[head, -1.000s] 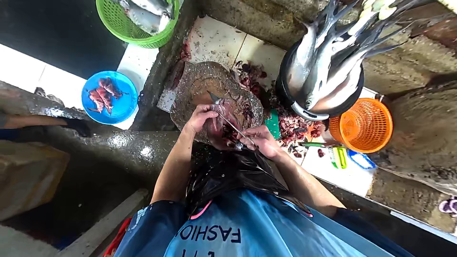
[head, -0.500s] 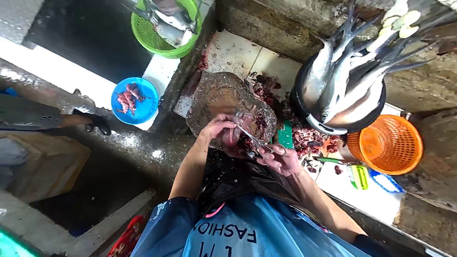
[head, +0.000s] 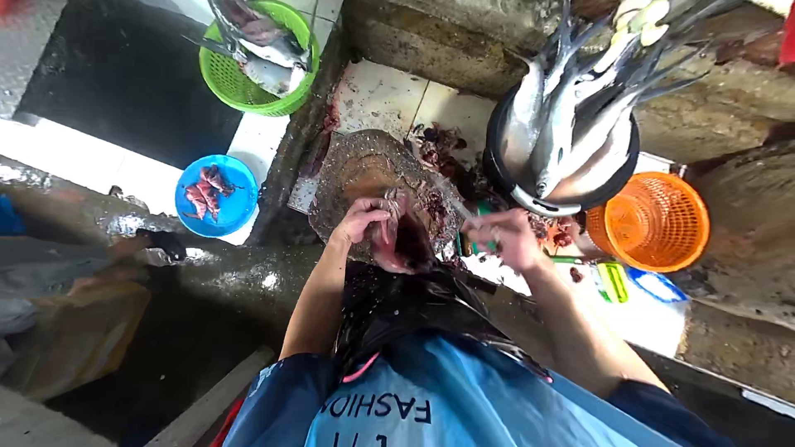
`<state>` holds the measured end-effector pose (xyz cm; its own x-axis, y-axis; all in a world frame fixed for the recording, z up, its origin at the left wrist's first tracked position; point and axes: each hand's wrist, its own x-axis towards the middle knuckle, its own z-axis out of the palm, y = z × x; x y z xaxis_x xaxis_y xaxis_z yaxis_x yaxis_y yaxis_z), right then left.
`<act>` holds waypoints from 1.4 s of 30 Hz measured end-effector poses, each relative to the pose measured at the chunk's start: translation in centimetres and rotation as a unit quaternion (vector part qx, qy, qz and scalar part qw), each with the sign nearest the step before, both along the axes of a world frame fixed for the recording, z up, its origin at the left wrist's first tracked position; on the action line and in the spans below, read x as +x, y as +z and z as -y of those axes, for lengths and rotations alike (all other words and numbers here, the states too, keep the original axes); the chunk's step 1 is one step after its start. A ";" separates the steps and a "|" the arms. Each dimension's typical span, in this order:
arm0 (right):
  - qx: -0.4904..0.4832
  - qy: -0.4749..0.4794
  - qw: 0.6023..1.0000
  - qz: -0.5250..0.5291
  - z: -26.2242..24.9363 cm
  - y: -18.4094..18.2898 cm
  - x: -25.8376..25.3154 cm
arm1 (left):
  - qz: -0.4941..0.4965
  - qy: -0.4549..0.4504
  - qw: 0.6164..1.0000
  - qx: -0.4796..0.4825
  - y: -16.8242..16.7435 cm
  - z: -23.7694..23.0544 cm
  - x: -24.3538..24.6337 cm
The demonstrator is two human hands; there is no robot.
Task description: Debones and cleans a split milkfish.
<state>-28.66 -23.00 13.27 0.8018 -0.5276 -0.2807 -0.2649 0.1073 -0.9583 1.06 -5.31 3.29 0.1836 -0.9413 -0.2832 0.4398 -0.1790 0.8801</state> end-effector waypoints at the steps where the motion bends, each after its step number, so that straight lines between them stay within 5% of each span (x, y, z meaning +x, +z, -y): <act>1: 0.015 0.053 0.998 0.004 -0.7 0.1 0.8 | 0.027 0.007 1.000 -0.008 0.4 0.5 0.2; 4: 0.039 0.129 0.991 -0.005 -3.9 0.4 1.7 | 0.055 0.009 0.998 -0.038 -0.1 0.4 0.1; 13: 0.065 0.124 0.990 0.016 -5.2 -2.0 2.6 | 0.022 0.019 0.998 -0.054 -0.2 0.1 0.1; 19: -0.177 0.139 0.974 0.027 -6.7 -5.2 2.1 | -0.048 0.067 0.993 -0.084 -0.7 0.1 -1.0; 26: -0.355 -0.047 0.933 0.025 -6.0 -4.8 3.8 | -0.065 0.045 0.992 -0.103 -0.1 0.7 -2.4; 30: -0.189 -0.018 0.980 -0.060 -3.8 -4.5 3.5 | 0.013 0.069 0.994 -0.080 0.4 1.3 1.0; 34: -0.065 0.044 0.996 -0.034 -5.2 -4.8 2.5 | 0.051 0.187 0.977 0.092 -2.7 1.2 4.4; 39: 0.051 0.107 0.992 -0.030 -7.0 -6.3 1.8 | 0.076 0.323 0.919 0.214 -2.1 -0.2 0.0; 42: 0.070 0.117 0.990 -0.041 -7.7 -6.8 1.9 | 0.072 0.340 0.924 0.158 -2.6 -0.3 -2.2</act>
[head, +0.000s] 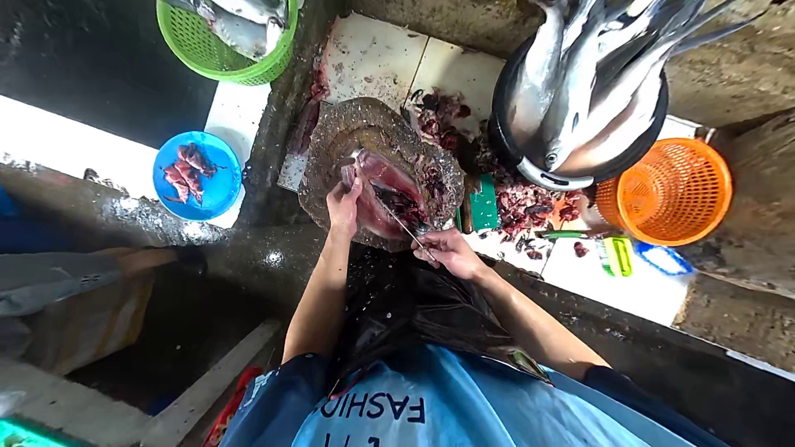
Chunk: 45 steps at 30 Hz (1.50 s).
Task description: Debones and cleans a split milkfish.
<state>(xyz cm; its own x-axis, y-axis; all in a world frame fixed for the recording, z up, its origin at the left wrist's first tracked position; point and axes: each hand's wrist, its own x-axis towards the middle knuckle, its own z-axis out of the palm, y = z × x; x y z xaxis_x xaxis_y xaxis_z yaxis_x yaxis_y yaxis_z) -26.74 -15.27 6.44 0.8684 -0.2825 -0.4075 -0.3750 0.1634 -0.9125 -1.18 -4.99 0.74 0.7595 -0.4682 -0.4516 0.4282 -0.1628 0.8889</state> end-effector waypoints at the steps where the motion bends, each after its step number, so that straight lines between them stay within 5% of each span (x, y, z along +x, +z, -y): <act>1: 0.002 0.001 1.000 -0.005 -0.1 -0.1 -0.1 | 0.012 -0.019 1.000 -0.022 -0.5 -0.1 -0.3; 5: 0.015 0.007 1.000 -0.001 0.4 -0.5 -0.2 | 0.018 -0.046 0.999 -0.013 -1.8 -0.4 -0.3; 9: 0.053 0.002 0.998 0.018 1.2 -0.7 -0.8 | -0.046 0.020 0.998 0.040 -0.7 -0.1 -1.8; 15: 0.100 0.015 0.995 0.004 2.2 -0.7 -2.2 | -0.201 0.043 0.965 -0.166 -1.8 -1.0 -2.6; 27: 0.139 -0.030 0.989 0.034 0.8 -2.8 -0.6 | -0.206 0.033 0.959 -0.191 -1.9 -1.5 -1.9; 32: 0.078 0.003 0.997 0.011 1.1 -1.7 -2.1 | -0.167 0.044 0.981 -0.086 -0.4 -2.4 -5.4; 45: 0.103 0.018 0.994 0.025 0.7 -3.4 1.6 | -0.215 0.062 0.963 -0.152 -1.3 -3.0 -4.3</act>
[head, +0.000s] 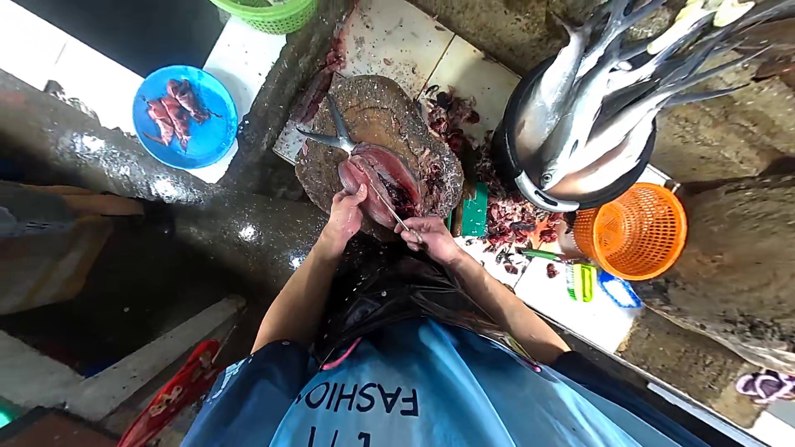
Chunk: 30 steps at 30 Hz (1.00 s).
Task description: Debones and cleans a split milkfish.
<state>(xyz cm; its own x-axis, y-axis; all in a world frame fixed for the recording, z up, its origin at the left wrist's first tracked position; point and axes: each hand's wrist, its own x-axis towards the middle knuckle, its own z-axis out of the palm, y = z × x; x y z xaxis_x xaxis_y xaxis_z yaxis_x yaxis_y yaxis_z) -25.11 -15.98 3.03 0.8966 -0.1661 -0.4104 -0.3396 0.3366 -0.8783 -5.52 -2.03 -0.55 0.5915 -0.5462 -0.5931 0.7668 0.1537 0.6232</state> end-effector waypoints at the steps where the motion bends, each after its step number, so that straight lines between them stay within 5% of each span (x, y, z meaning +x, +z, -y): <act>1: -0.007 0.004 1.000 -0.001 -0.2 0.6 0.3 | 0.012 -0.009 1.000 -0.001 -0.1 -0.2 0.4; 9: 0.243 -0.116 0.962 0.036 -2.2 5.5 -0.5 | 0.196 -0.137 0.971 -0.009 -1.2 0.4 2.5; 13: 0.103 -0.097 0.979 0.145 -1.1 7.8 -1.6 | 0.214 -0.157 0.964 -0.008 -1.9 -0.2 3.2; 17: -0.020 -0.085 0.996 0.012 -1.2 4.8 -1.8 | 0.140 -0.144 0.979 -0.033 0.0 -0.8 2.3; 24: 0.048 -0.108 0.992 0.049 -3.2 0.4 1.7 | 0.095 -0.197 0.973 -0.069 -0.2 -1.2 4.4; 28: 0.139 -0.134 0.971 0.143 -4.3 4.6 3.2 | 0.150 -0.301 0.940 -0.056 -1.1 -2.0 8.0; 30: 0.080 -0.135 0.965 0.208 -3.5 7.5 4.0 | 0.163 -0.329 0.927 -0.076 -1.8 -1.7 10.0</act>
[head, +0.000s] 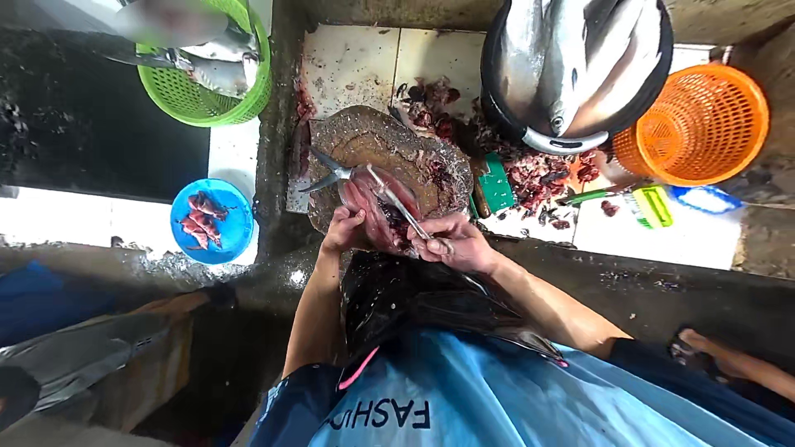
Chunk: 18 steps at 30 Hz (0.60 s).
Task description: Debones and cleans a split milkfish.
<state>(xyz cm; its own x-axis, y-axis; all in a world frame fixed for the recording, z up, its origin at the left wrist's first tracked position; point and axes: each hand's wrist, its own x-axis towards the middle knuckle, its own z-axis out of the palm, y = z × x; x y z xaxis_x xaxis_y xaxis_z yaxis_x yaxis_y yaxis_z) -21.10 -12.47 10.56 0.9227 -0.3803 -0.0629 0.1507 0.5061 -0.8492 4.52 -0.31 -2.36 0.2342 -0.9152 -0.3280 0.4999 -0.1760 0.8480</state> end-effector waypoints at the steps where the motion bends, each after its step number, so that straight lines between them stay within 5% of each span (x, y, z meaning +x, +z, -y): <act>1: -0.054 -0.023 0.998 -0.001 0.3 0.7 0.2 | 0.005 0.000 1.000 0.008 0.0 0.2 0.6; 4: -0.171 -0.066 0.976 -0.117 0.1 -0.6 0.0 | 0.019 0.080 0.990 0.114 1.9 2.1 1.2; 8: -0.156 -0.014 0.962 -0.224 -1.3 -3.6 -1.1 | 0.029 0.197 0.960 0.195 2.1 5.8 0.7; 12: -0.107 0.000 0.962 -0.249 -2.6 -4.8 -1.2 | 0.033 0.220 0.920 0.323 3.1 8.3 -1.2; 18: -0.185 -0.028 0.965 -0.186 -3.2 -4.3 -1.7 | -0.019 0.187 0.928 0.321 3.3 9.6 -1.3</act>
<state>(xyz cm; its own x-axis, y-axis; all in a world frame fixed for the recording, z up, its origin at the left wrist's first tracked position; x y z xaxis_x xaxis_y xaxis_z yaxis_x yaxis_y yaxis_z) -22.75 -9.26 6.30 0.8398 -0.4890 -0.2358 -0.1804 0.1584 -0.9708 3.24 -9.88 0.95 0.4728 -0.3850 -0.7927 0.6553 -0.4478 0.6083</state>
